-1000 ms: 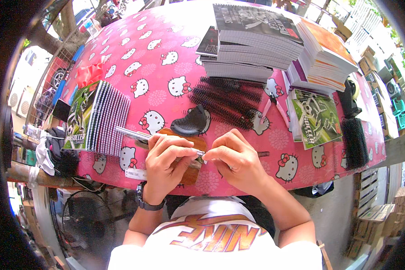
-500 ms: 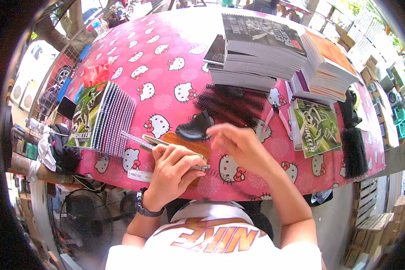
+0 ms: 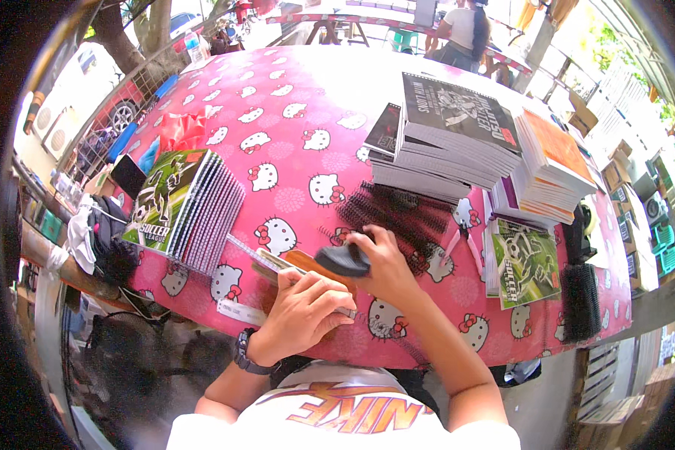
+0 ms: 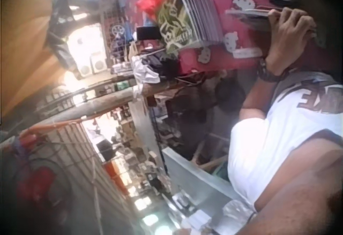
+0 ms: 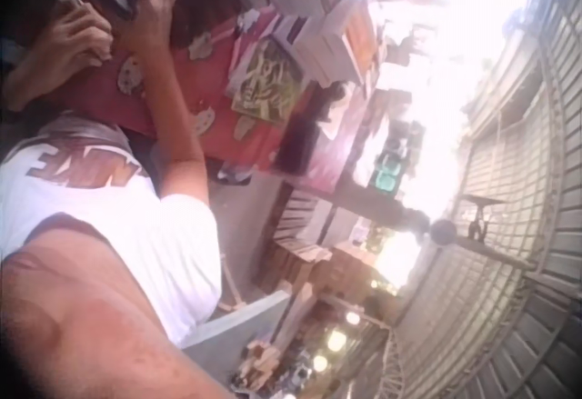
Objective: The person binds notebooks by manually inserting a spiral coil through pre-punched holes in the covers and pages, then placing the finished notebooks onto a stack on the table.
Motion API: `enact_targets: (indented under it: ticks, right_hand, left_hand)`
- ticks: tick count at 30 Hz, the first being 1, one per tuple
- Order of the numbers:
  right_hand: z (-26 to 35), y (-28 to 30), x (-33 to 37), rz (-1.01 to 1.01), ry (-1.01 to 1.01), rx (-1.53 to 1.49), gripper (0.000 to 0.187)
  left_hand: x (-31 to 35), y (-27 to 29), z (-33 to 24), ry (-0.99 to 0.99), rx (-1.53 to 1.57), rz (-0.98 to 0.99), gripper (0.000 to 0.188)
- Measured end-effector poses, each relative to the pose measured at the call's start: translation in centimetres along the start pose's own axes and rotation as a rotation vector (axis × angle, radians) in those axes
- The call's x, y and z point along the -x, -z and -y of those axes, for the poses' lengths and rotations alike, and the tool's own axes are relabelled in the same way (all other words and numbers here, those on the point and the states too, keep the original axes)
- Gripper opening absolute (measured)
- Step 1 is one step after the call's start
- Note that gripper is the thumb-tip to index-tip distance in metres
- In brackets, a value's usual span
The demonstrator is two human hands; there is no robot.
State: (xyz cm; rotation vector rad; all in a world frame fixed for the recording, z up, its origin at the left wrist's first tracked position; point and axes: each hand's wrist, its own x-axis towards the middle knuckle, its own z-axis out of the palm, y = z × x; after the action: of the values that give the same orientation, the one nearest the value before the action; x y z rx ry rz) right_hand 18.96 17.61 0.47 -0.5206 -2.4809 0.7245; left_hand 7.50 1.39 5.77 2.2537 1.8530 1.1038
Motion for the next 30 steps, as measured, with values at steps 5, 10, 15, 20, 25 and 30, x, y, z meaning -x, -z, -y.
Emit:
enact_targets:
  ticks: [5, 10, 15, 20, 25, 30]
  right_hand:
    - [-2.6, 1.8, 5.1, 0.119, -0.029, 0.123, 0.077]
    - [-1.7, 1.6, 5.9, 0.199, -0.129, 0.225, 0.081]
    - [-1.9, 1.3, 6.5, 0.08, -0.023, 0.091, 0.079]
    - [-2.4, 1.0, 7.7, 0.074, -0.154, -0.135, 0.074]
    - [-1.5, 0.2, 9.1, -0.037, -0.162, 0.026, 0.073]
    - [-1.5, 0.3, 8.6, -0.187, -0.214, 0.05, 0.076]
  left_hand:
    - [-0.5, 0.1, -0.5, -0.028, -0.065, -0.039, 0.026]
    - [-0.3, -0.4, 0.3, -0.058, 0.025, -0.094, 0.028]
    - [-0.6, -0.2, 0.0, 0.002, 0.06, -0.063, 0.018]
    - [-0.8, 0.3, -0.3, 0.009, 0.024, -0.011, 0.02]
    - [-0.4, 0.1, 0.0, 0.006, 0.076, 0.007, 0.023]
    - [-0.6, -0.1, -0.4, 0.05, 0.05, -0.019, 0.021]
